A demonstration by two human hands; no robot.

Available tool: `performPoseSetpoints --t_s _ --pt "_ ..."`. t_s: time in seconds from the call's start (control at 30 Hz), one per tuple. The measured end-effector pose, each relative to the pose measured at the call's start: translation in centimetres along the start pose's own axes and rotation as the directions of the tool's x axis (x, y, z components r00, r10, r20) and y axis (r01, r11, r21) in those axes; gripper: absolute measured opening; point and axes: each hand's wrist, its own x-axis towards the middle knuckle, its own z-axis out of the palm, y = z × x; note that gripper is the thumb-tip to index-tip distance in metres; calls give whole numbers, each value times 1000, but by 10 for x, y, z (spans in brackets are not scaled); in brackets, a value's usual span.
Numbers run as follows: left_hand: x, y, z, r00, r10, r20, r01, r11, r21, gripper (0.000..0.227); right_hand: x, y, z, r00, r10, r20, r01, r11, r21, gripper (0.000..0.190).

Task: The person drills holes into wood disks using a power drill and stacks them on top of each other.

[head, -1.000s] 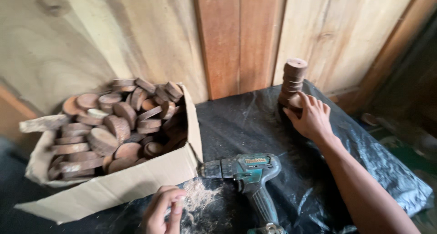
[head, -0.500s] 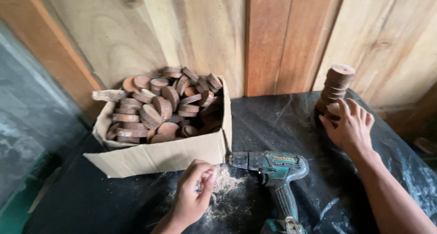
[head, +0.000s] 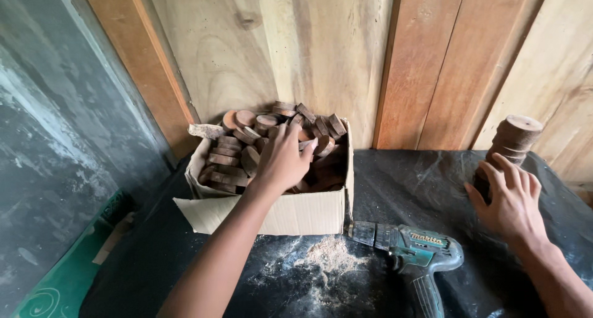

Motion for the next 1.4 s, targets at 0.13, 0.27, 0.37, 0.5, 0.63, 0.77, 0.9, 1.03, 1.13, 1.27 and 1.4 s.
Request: performPoseSetpoints --t_s 0.13,0.27,0.37,0.5,0.63,0.77,0.9,1.03,1.13,1.27,1.4 --pt "31 15 6 903 -291 316 293 955 43 53 1 5 5 1000 14 11 -13 1000 -16 64" --pt "45 16 35 862 -379 336 349 925 149 60 2 5 3 1000 13 2 -13 1000 -8 63" --pt "49 15 43 831 -420 366 375 908 189 50 5 4 -2 1000 21 15 -21 1000 1 62" --pt "34 38 11 757 -403 514 336 915 223 49 3 13 3 999 33 -27 -32 999 17 57" --pt "-7 83 -46 793 -347 500 313 937 154 59 5 13 -1 999 45 -29 -44 998 34 57" --pt "-60 106 -100 727 -110 677 256 959 -119 50 5 15 3 999 21 -46 -21 1000 9 56" --pt "-121 99 -114 509 248 824 419 765 -489 63 5 9 -1 998 -34 -52 34 999 -6 56" --pt "-165 73 -48 564 272 779 655 426 -623 53 4 5 -3 993 -81 -85 78 996 -39 56" --pt "-175 52 10 678 356 644 665 79 -743 43 3 -1 -8 991 -115 -74 113 993 -32 50" --pt "-163 40 27 706 282 649 667 42 -744 64 3 -5 -11 988 -139 -74 136 990 -48 46" --pt "-159 31 40 811 172 559 567 4 -824 53 5 -8 -16 987 -149 -67 147 988 -45 47"
